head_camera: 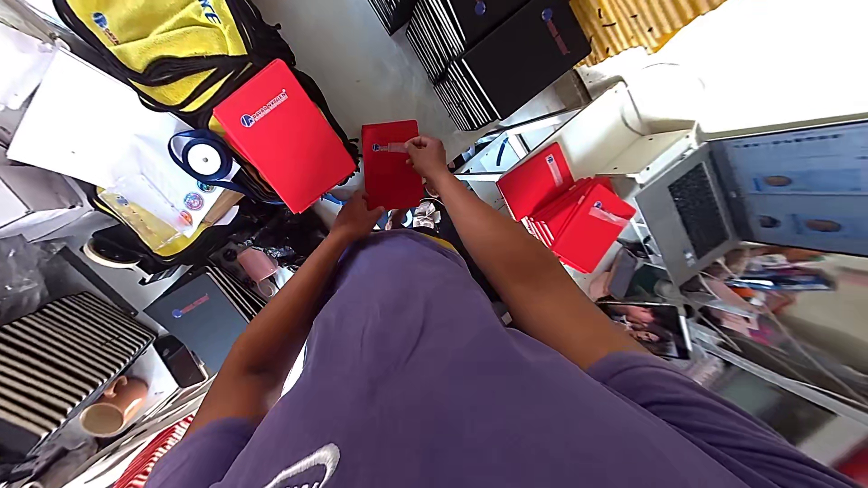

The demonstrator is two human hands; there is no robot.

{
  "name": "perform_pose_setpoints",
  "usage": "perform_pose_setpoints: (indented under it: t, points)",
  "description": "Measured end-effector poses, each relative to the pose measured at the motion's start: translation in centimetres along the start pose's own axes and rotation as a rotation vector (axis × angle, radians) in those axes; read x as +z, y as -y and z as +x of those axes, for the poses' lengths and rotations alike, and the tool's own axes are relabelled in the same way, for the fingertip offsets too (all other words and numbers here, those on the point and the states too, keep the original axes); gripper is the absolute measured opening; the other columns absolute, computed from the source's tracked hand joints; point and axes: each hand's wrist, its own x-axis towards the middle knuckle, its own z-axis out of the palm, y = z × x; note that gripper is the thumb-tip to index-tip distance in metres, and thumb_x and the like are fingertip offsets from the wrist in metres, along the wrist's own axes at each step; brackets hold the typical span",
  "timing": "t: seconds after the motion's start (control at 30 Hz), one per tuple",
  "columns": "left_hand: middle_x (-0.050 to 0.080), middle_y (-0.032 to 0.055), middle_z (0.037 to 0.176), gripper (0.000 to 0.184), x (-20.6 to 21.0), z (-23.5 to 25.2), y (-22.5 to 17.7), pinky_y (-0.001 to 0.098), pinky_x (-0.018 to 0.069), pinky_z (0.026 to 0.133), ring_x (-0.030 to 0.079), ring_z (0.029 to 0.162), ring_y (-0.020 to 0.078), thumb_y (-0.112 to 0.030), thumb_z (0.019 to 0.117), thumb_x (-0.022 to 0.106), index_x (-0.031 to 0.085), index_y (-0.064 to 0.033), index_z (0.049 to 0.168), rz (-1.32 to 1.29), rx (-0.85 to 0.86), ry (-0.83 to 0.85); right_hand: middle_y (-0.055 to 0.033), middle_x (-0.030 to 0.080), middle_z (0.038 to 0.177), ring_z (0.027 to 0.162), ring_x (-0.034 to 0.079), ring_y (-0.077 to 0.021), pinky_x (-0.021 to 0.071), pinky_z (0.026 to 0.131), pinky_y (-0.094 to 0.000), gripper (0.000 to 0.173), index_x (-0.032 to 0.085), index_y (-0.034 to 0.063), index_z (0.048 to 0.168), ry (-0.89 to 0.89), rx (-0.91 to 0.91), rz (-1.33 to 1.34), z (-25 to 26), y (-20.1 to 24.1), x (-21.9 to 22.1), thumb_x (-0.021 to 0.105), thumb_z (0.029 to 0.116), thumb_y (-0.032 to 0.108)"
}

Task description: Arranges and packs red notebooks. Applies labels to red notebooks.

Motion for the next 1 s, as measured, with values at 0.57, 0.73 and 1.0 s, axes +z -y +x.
perform_pose_setpoints:
  t: [0.57,0.73,1.0]
  points:
    - [0.066,0.0155,0.094,0.029,-2.0,-0.3,-6.3,0.0488,0.0553,0.083,0.067,0.088,0.0261,-0.029,0.1008,0.065,0.063,-0.0001,0.104,-0.243,0.123,-0.177,-0.0033,0.056,0.078,0.057,0.052,-0.0129,0.0474,0.051,-0.03,0.028,0.061,0.0071,0.108,-0.27,0.405,0.453,-2.0,-4.1,-4.3,0.051,0.1036,0.032]
    - [0.068,0.0097,0.097,0.02,-6.2,-7.6,-8.0,0.0418,0.0604,0.083,0.07,0.091,0.0192,-0.022,0.1067,0.055,0.061,-0.0026,0.11,-0.509,0.323,-0.29,-0.014,0.074,0.101,0.094,0.071,-0.0295,0.0572,0.087,-0.055,0.033,0.07,0.0064,0.121,-0.193,0.039,-0.025,-2.8,-4.0,-2.5,0.063,0.0964,0.028]
    - [0.07,0.0029,0.105,0.018,-11.2,-11.2,-3.8,0.0383,0.0603,0.092,0.071,0.099,0.0139,-0.019,0.1096,0.049,0.058,-0.0071,0.119,-0.756,0.24,-0.649,-0.0198,0.069,0.111,0.102,0.069,-0.0377,0.0566,0.085,-0.0606,0.054,0.064,0.0029,0.124,0.017,-0.267,-0.439,-2.9,1.2,3.1,0.076,0.088,0.041]
